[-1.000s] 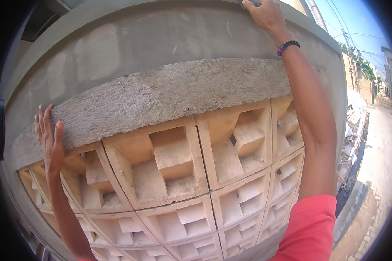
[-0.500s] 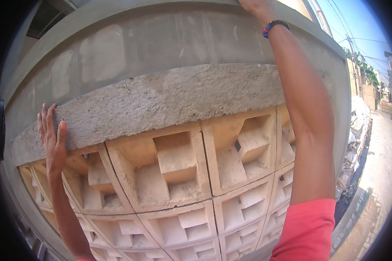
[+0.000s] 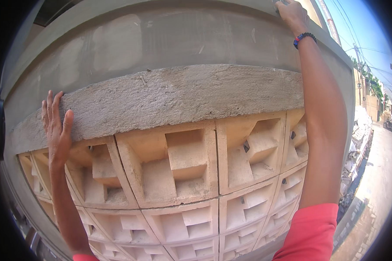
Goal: The person applies and smooths wet cement onto a curved wall section above decorative blocks using a trowel. They repeatedly scoop cement from a bucket and spread it along the wall's edge, smoothing the surface with the trowel.
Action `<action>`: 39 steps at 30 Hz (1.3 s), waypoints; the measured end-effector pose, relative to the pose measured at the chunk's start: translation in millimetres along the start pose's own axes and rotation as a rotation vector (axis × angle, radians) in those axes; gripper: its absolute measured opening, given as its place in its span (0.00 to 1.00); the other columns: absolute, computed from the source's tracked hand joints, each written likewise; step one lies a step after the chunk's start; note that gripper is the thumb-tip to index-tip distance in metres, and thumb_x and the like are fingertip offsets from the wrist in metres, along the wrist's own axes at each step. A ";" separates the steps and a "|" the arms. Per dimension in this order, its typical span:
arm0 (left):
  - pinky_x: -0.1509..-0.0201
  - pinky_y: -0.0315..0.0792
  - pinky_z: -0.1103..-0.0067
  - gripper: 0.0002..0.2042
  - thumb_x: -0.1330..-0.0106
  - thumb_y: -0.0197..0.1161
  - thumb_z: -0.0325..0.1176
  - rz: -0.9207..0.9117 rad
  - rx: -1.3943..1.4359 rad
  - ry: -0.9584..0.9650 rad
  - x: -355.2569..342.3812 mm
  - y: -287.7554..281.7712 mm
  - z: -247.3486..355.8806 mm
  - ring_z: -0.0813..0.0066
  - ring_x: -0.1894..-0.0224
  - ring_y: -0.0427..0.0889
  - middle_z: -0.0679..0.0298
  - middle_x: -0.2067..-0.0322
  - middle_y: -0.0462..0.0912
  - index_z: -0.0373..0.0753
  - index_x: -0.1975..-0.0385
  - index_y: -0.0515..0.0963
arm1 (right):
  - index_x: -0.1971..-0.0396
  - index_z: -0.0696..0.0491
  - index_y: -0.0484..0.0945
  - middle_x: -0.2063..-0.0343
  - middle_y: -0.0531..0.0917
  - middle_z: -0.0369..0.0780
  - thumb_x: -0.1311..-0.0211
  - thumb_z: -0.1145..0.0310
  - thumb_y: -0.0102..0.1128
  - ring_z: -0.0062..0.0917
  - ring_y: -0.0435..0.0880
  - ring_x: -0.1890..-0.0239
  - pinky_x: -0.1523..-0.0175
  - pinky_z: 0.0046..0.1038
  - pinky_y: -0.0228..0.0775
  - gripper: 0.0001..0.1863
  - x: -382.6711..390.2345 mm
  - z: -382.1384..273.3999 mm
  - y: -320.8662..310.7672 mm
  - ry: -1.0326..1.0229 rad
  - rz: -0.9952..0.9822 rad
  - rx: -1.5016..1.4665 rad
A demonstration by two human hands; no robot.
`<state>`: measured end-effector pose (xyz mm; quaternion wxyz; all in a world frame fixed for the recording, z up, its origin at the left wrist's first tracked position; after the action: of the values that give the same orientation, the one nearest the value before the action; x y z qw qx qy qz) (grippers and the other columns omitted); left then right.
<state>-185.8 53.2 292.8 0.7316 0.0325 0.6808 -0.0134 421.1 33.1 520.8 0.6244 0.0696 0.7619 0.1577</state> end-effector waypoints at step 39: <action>0.26 0.33 0.62 0.32 0.34 0.40 0.64 0.118 -0.081 0.033 6.1 -7.1 -1.3 0.59 0.27 0.41 0.61 0.31 0.52 0.51 0.37 0.63 | 0.46 0.42 0.77 0.53 0.81 0.49 0.48 0.49 0.57 0.38 0.78 0.48 0.41 0.35 0.66 0.28 45.2 -167.7 16.9 -0.099 -0.113 -0.106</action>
<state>-187.1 46.3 286.4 0.7204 0.0434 0.6897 0.0577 246.8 36.9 512.9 0.6719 0.0013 0.7235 0.1586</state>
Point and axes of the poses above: each hand's wrist, its own x-axis away from the middle knuckle, its own y-axis out of the palm, z = x × y, the point moved 8 cm from there along -x, towards the middle knuckle
